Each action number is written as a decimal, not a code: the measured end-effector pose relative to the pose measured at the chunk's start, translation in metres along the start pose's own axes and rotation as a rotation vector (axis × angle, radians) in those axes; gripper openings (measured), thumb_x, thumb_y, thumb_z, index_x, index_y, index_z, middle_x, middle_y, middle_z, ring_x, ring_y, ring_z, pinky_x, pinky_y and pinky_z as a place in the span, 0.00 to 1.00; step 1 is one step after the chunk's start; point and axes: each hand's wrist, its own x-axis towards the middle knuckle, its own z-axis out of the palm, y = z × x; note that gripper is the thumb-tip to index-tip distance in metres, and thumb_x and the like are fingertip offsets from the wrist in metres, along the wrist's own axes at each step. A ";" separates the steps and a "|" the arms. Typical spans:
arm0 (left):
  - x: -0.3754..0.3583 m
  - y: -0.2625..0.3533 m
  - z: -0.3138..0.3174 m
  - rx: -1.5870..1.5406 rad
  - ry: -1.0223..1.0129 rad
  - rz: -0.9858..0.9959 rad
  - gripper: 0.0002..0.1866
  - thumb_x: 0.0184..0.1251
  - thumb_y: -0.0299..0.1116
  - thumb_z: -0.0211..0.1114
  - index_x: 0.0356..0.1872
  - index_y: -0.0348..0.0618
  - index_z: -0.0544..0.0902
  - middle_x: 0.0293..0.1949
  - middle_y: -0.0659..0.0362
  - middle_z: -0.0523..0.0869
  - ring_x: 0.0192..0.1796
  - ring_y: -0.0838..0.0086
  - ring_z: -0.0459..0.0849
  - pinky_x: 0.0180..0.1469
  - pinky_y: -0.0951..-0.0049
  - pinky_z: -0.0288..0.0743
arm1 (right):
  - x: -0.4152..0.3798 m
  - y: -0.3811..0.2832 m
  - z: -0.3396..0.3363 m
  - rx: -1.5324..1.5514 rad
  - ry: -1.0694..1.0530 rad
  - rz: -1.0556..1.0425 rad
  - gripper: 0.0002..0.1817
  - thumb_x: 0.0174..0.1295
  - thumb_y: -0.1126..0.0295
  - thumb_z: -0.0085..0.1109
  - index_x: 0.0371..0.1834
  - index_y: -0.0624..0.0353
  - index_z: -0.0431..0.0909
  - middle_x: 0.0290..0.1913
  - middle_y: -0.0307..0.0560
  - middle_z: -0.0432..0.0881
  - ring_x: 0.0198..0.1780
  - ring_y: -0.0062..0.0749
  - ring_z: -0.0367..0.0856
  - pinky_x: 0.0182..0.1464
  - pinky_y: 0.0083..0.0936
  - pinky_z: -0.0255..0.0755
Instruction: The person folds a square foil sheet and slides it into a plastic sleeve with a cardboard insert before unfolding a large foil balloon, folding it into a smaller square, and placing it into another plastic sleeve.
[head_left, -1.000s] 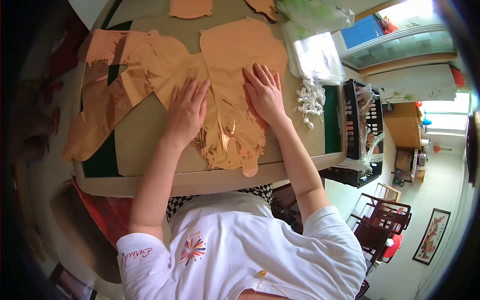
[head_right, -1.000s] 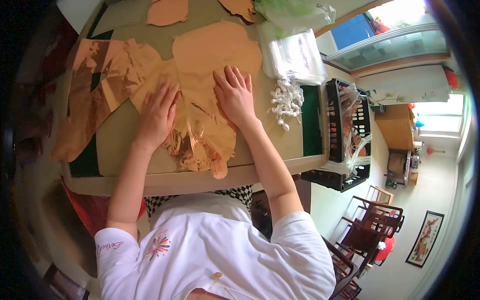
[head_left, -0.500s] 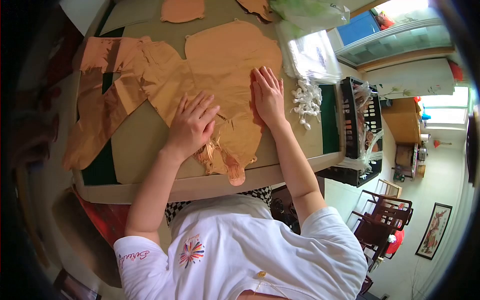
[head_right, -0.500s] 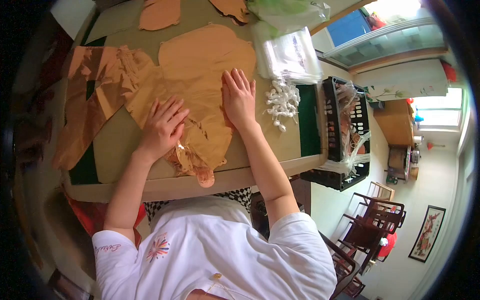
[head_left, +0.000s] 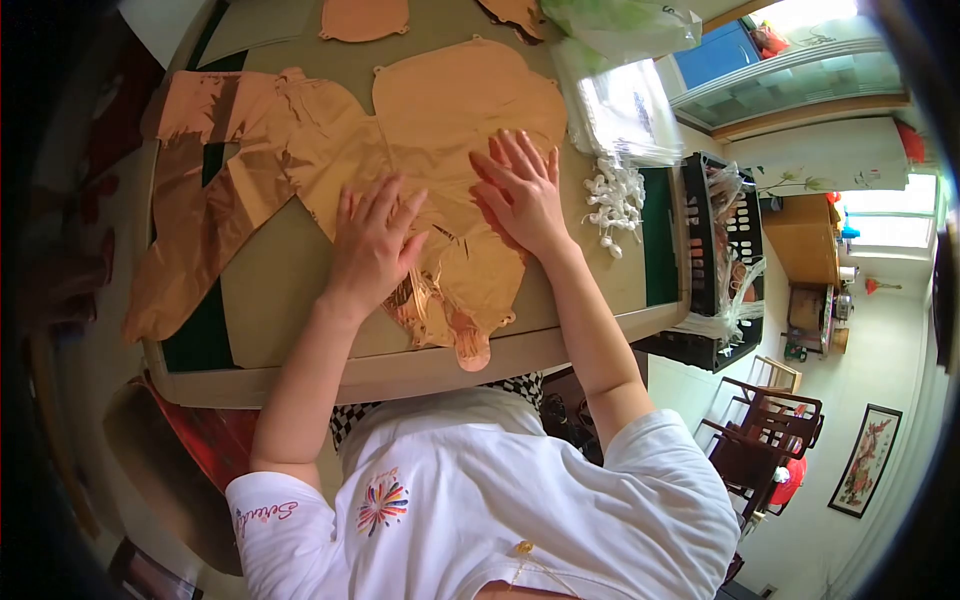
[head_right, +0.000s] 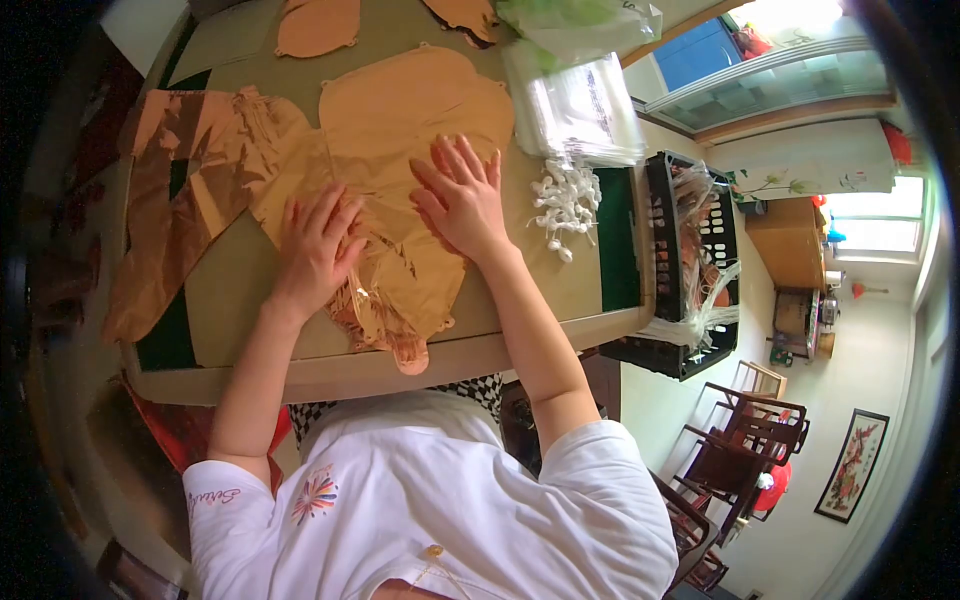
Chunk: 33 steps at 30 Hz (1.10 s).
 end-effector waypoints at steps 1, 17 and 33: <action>0.000 -0.002 0.000 0.041 0.011 -0.034 0.28 0.65 0.41 0.66 0.65 0.51 0.72 0.68 0.53 0.71 0.73 0.62 0.65 0.70 0.37 0.54 | 0.000 -0.002 0.000 -0.005 -0.062 -0.021 0.24 0.65 0.55 0.58 0.65 0.40 0.75 0.72 0.50 0.67 0.75 0.49 0.60 0.72 0.65 0.43; 0.010 -0.022 -0.010 0.172 0.080 -0.112 0.22 0.73 0.43 0.58 0.66 0.53 0.73 0.69 0.58 0.71 0.74 0.66 0.64 0.73 0.38 0.50 | 0.002 -0.010 0.011 -0.053 -0.052 0.021 0.27 0.65 0.51 0.57 0.68 0.39 0.72 0.72 0.50 0.67 0.74 0.50 0.59 0.72 0.67 0.43; 0.001 0.013 0.007 0.019 -0.050 0.115 0.22 0.64 0.40 0.67 0.59 0.51 0.81 0.67 0.55 0.73 0.72 0.64 0.67 0.73 0.39 0.51 | 0.003 -0.004 0.014 -0.025 -0.041 0.115 0.26 0.68 0.52 0.53 0.69 0.42 0.71 0.73 0.55 0.65 0.76 0.52 0.57 0.74 0.63 0.42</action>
